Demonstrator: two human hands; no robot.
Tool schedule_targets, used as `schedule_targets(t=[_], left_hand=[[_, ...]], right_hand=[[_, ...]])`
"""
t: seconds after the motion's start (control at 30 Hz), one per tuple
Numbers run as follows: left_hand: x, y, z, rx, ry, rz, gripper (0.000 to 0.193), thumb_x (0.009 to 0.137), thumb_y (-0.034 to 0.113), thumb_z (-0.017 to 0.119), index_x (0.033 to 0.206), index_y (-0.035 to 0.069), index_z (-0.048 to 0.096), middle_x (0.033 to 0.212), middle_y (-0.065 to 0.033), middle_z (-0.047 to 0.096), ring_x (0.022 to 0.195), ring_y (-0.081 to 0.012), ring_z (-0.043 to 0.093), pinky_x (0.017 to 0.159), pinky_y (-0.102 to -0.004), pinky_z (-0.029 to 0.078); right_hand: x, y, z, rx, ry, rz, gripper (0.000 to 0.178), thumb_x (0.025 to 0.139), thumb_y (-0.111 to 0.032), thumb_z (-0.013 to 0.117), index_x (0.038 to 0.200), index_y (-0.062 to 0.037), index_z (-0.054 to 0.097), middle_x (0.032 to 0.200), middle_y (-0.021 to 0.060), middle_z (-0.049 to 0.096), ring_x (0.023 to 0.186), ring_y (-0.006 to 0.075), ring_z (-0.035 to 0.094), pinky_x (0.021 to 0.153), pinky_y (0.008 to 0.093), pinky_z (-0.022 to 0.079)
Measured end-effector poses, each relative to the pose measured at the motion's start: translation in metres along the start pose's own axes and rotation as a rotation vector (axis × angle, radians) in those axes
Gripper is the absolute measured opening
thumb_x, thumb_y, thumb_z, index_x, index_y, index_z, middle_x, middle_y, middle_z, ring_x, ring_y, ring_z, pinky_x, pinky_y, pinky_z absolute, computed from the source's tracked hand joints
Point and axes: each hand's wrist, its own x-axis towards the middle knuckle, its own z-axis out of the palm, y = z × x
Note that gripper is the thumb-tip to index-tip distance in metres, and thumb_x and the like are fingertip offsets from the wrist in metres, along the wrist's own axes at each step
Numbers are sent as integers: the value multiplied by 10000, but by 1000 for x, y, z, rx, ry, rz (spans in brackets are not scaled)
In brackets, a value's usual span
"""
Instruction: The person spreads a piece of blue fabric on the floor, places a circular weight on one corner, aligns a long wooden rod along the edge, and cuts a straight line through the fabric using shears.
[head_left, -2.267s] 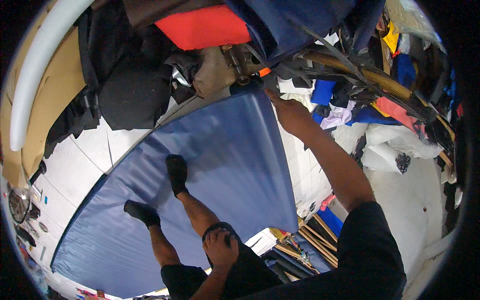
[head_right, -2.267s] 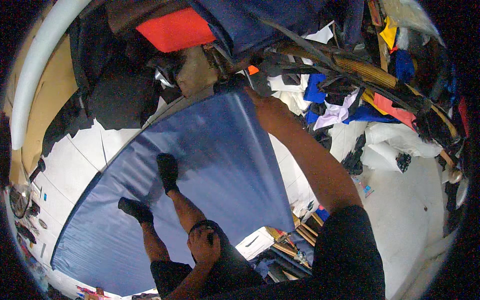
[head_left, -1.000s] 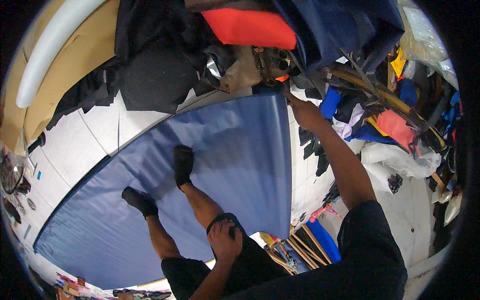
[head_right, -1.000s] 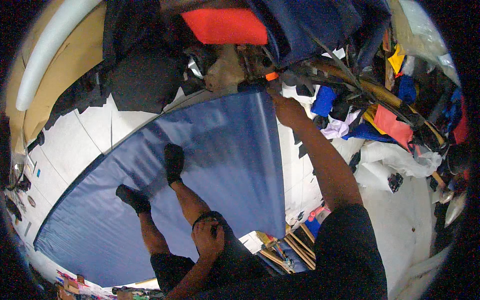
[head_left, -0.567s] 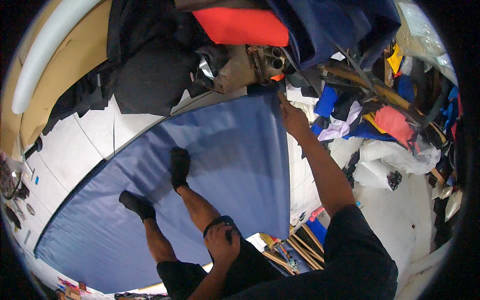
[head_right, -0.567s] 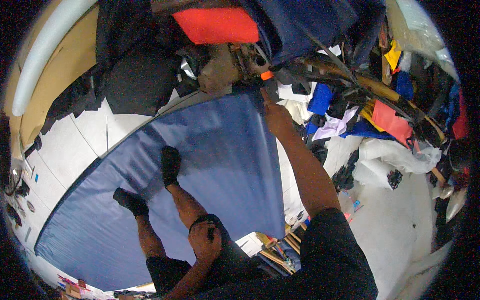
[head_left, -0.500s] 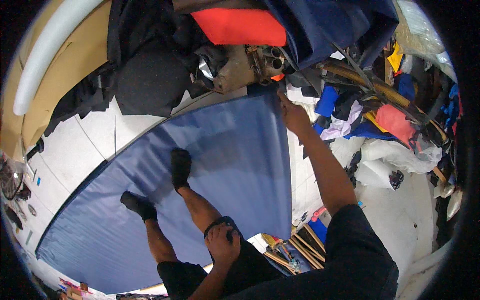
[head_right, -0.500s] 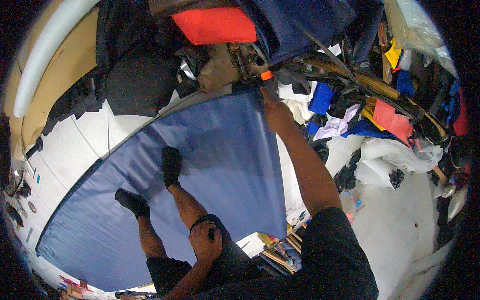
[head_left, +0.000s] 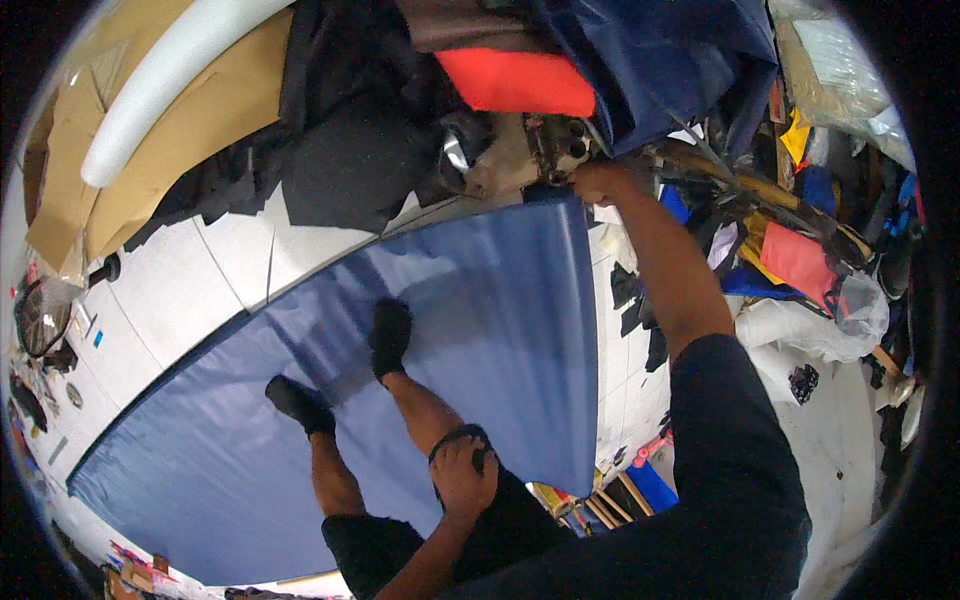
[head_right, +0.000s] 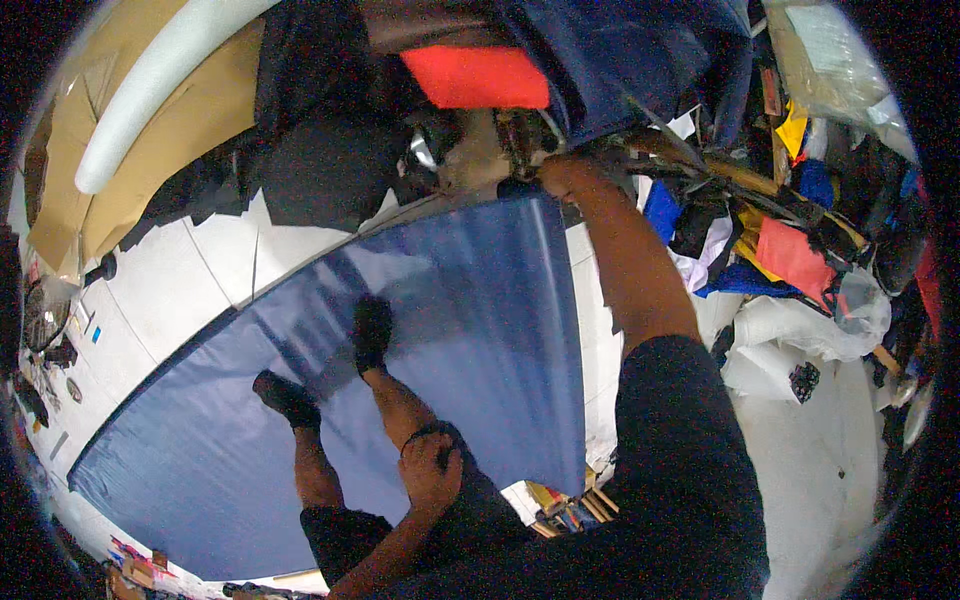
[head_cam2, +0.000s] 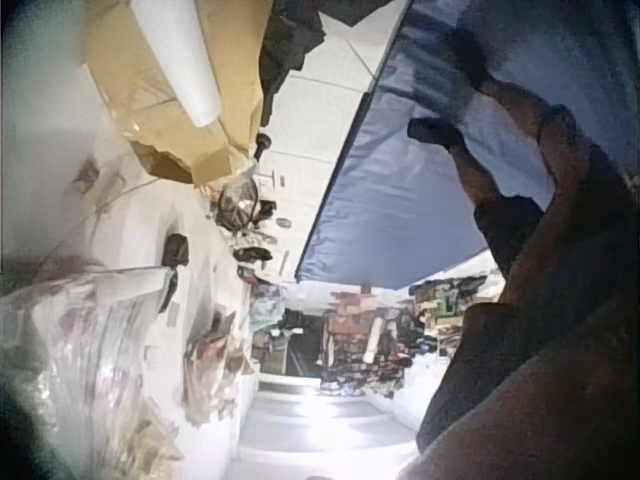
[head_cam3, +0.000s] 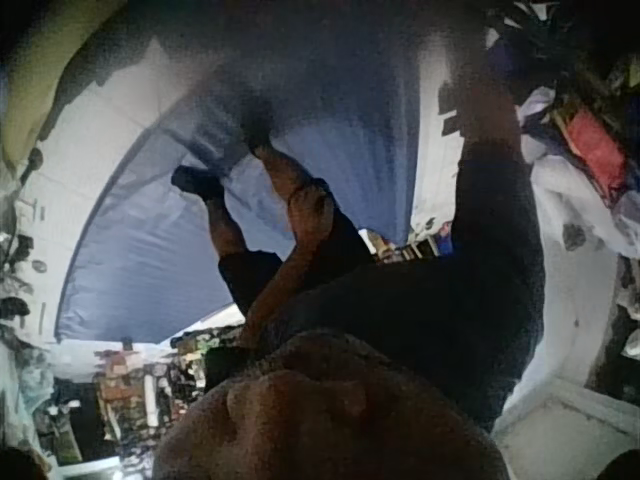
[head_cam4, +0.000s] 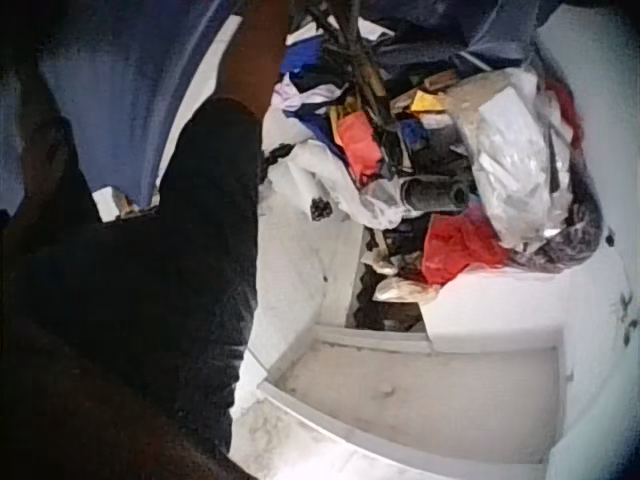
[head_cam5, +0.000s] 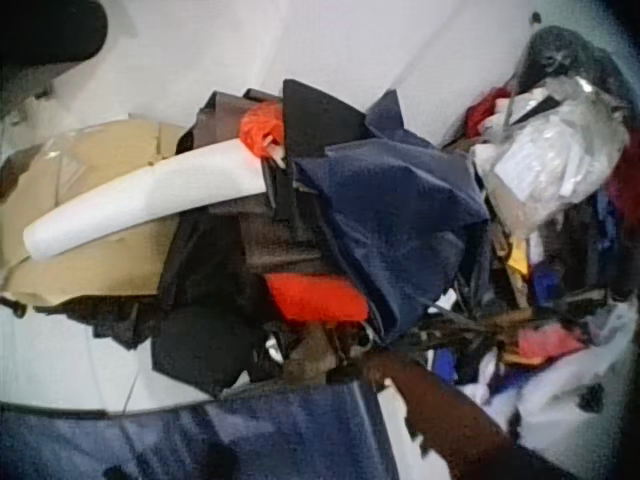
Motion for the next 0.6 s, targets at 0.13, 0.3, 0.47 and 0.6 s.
schedule_targets(t=[0.13,0.3,0.47,0.6], left_hand=[[1,-8,-1,-207,19,-97,268,801,272,646,1012,109,668,1195,-94,637,1185,-327,526,1025,-504,347],[-2,-2,-2,-122,57,-107,256,792,237,655,1016,112,662,1157,-72,650,1167,-311,531,1041,-502,319],[-4,-7,-1,-243,84,-119,261,796,249,656,1021,116,657,1148,-69,649,1165,-298,527,1024,-499,327],[-2,-5,2,-131,103,-66,273,793,255,665,1027,115,653,1128,-63,657,1126,-294,558,1001,-492,343]], right_hand=[[-16,22,5,216,-55,-23,303,838,-109,479,1059,-111,687,663,107,610,478,226,531,424,405,407],[-24,-21,-22,36,-120,41,499,949,-173,461,1446,-214,443,576,94,522,405,163,447,363,345,359],[-16,4,-20,239,-109,-87,104,823,-149,562,825,-71,630,555,89,524,428,190,476,368,373,328],[12,27,7,9,-115,-19,149,891,-228,557,900,-109,646,510,28,473,381,155,407,340,340,291]])
